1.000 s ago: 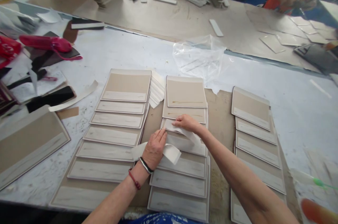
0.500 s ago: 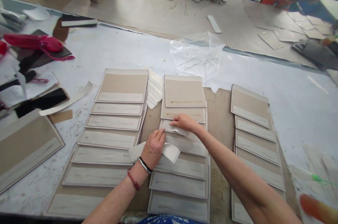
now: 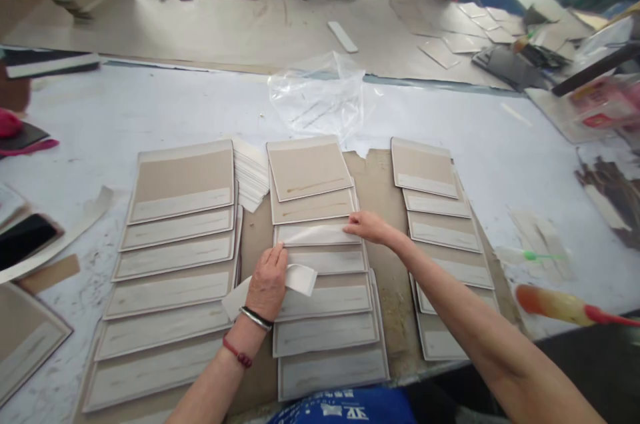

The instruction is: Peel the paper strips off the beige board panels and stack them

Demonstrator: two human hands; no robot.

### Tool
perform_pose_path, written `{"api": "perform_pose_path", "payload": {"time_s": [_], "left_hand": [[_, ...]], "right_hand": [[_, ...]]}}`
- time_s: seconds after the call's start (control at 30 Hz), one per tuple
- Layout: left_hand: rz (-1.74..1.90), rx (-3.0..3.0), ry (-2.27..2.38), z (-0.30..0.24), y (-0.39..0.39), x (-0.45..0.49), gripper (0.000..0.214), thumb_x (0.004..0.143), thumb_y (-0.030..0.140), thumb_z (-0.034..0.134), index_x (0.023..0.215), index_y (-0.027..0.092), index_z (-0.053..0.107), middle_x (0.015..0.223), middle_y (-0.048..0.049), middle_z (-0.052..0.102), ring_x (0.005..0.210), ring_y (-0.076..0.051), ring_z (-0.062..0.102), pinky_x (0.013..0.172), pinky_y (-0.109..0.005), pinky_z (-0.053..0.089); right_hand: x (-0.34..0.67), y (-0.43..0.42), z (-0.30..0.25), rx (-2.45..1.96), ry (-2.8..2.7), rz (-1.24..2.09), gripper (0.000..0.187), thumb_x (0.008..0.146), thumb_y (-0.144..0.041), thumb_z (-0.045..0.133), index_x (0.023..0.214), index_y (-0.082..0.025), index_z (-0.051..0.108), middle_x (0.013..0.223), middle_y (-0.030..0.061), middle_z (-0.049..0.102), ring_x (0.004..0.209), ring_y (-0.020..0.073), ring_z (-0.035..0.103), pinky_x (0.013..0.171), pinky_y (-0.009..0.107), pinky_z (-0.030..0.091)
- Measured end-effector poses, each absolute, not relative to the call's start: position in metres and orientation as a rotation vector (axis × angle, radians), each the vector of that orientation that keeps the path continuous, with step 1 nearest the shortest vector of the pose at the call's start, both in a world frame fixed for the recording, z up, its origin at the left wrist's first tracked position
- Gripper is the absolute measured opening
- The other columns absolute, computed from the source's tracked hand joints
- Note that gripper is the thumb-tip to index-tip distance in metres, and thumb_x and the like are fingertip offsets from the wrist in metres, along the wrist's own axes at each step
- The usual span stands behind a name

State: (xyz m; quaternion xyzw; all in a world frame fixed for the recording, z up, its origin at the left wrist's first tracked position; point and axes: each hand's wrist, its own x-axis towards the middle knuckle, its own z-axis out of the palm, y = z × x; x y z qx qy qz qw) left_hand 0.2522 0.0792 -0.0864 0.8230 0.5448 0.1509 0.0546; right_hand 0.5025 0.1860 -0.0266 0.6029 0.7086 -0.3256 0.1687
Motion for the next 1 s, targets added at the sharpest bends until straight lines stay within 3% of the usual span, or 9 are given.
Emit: {"api": "perform_pose_path", "payload": {"time_s": [0.27,0.53,1.0], "left_hand": [[0.456,2.555,1.616,-0.091,0.077,0.252,0.043,0.079,0.000,0.034,0.119,0.001,0.048,0.117,-0.0182,0.052,0.101,-0.027,0.045,0.091,-0.039,0.041],[0.437,2.589,1.621,-0.093,0.078,0.253,0.041,0.079,0.000,0.033,0.116,-0.001,0.052,0.115,-0.0195,0.053,0.098,-0.028,0.044,0.088,-0.039,0.041],[0.276,2.524,1.715,-0.094,0.079,0.260,0.046,0.081,-0.001,0.029,0.124,0.004,0.045,0.116,-0.0190,0.050,0.104,-0.027,0.044,0.085,-0.039,0.040]], "right_hand": [[0.498,0.172,-0.034,1.929,1.942,-0.799,0.027,0.080,-0.040,0.048,0.091,-0.020,0.062,0.098,0.0076,0.065,0.090,0.0217,0.058,0.066,0.027,0.039],[0.497,0.169,-0.042,1.940,1.965,-0.741,0.026,0.080,-0.039,0.050,0.093,-0.020,0.061,0.101,0.0077,0.064,0.095,0.0227,0.058,0.074,0.031,0.043],[0.495,0.165,-0.040,1.871,2.046,-0.626,0.025,0.084,-0.039,0.049,0.094,-0.019,0.060,0.102,0.0076,0.063,0.095,0.0227,0.059,0.071,0.030,0.045]]}}
